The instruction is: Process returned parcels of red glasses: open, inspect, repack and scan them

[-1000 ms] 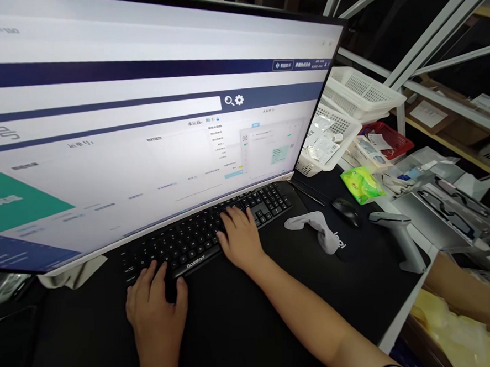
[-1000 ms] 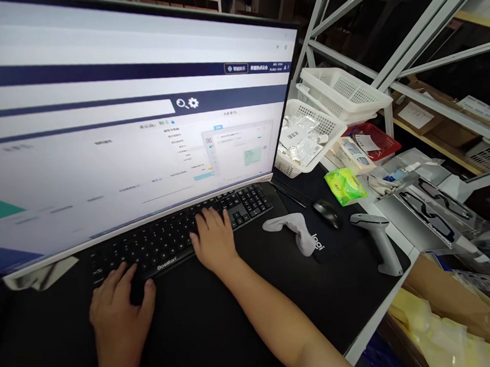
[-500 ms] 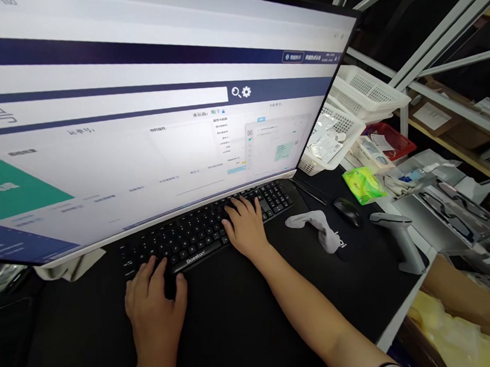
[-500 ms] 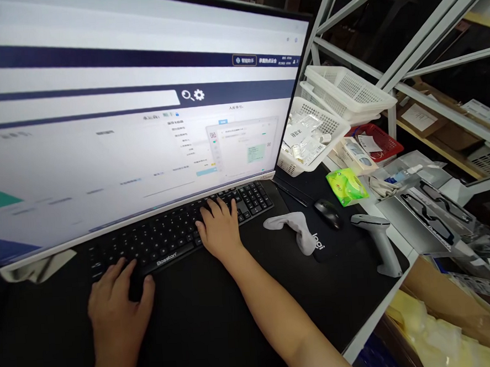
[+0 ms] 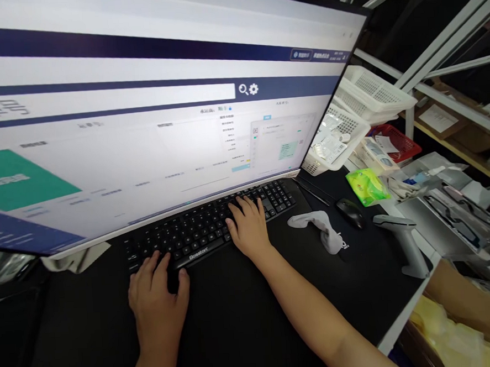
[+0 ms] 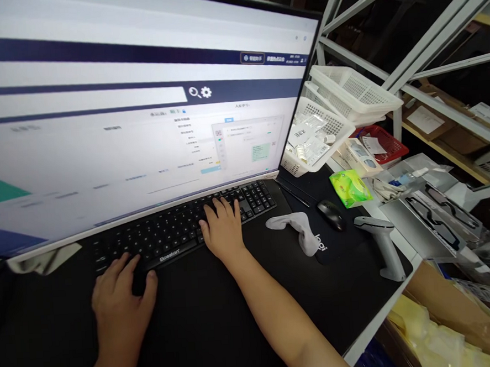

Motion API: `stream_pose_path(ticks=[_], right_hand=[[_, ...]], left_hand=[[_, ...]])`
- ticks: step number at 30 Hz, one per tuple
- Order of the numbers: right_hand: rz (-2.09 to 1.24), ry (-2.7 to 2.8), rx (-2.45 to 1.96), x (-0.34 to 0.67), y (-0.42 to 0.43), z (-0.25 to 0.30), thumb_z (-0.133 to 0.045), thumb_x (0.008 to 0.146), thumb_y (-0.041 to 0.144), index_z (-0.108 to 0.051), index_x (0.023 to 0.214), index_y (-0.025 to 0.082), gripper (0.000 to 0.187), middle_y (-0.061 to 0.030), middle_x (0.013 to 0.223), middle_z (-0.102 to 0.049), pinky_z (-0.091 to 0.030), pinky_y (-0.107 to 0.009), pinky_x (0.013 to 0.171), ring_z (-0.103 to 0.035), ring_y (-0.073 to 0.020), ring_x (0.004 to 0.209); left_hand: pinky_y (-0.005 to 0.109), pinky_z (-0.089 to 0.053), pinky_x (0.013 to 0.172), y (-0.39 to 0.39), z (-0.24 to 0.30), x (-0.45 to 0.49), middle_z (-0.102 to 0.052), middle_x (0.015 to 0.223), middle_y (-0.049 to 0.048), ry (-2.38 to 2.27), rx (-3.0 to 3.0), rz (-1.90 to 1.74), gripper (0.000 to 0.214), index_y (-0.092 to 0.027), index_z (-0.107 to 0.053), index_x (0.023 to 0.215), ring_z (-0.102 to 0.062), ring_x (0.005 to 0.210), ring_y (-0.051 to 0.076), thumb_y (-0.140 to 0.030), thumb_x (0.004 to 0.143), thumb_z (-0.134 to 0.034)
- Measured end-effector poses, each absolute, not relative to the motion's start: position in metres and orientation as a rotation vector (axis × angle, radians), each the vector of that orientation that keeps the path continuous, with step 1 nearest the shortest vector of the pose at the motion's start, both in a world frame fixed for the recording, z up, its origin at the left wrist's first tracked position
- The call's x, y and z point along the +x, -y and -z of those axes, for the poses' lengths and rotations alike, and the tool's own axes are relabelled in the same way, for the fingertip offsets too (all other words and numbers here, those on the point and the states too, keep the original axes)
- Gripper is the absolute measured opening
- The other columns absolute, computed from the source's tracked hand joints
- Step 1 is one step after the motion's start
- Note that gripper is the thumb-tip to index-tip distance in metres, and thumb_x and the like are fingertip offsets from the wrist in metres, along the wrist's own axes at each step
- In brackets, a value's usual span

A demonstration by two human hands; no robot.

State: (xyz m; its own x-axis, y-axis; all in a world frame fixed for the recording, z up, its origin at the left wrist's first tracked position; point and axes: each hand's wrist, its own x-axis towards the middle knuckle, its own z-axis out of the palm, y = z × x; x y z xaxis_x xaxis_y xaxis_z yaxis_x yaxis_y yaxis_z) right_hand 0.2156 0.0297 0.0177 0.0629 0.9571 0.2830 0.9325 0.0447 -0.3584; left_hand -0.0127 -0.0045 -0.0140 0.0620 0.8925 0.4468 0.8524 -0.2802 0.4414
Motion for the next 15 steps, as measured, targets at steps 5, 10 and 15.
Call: stream_pose_path(ticks=[5,10,15], right_hand=[[-0.016,1.846,-1.890,0.211,-0.024,-0.008,-0.045,0.101,0.034,-0.058,0.137,0.014,0.043,-0.0149,0.149,-0.051,-0.017,-0.056,0.123,-0.035,-0.0321,0.145],[0.035,1.836,-1.852,0.209,-0.027,0.002,-0.040,0.102,0.035,-0.059,0.135,0.014,0.043,-0.0159,0.147,-0.053,-0.020,-0.057,0.122,-0.037,-0.0320,0.144],[0.039,1.828,-1.862,0.208,-0.027,0.002,-0.040,0.102,0.035,-0.059,0.135,0.015,0.043,-0.0155,0.146,-0.053,-0.022,-0.056,0.121,-0.037,-0.0317,0.144]], left_hand=[[0.055,-0.031,0.120,0.013,0.007,-0.010,-0.052,0.147,0.0185,-1.851,2.278,-0.874,0.048,-0.013,-0.052,0.137,-0.043,0.142,0.033,-0.031,0.092,-0.054],[0.056,-0.027,0.122,0.011,-0.004,0.004,-0.047,0.153,0.0186,-1.885,2.322,-0.725,0.055,-0.011,-0.044,0.145,-0.038,0.145,0.033,-0.034,0.096,-0.050],[0.058,-0.030,0.120,-0.008,-0.011,0.017,-0.045,0.153,0.0207,-1.843,2.380,-0.647,0.060,-0.010,-0.043,0.146,-0.037,0.145,0.036,-0.041,0.095,-0.050]])
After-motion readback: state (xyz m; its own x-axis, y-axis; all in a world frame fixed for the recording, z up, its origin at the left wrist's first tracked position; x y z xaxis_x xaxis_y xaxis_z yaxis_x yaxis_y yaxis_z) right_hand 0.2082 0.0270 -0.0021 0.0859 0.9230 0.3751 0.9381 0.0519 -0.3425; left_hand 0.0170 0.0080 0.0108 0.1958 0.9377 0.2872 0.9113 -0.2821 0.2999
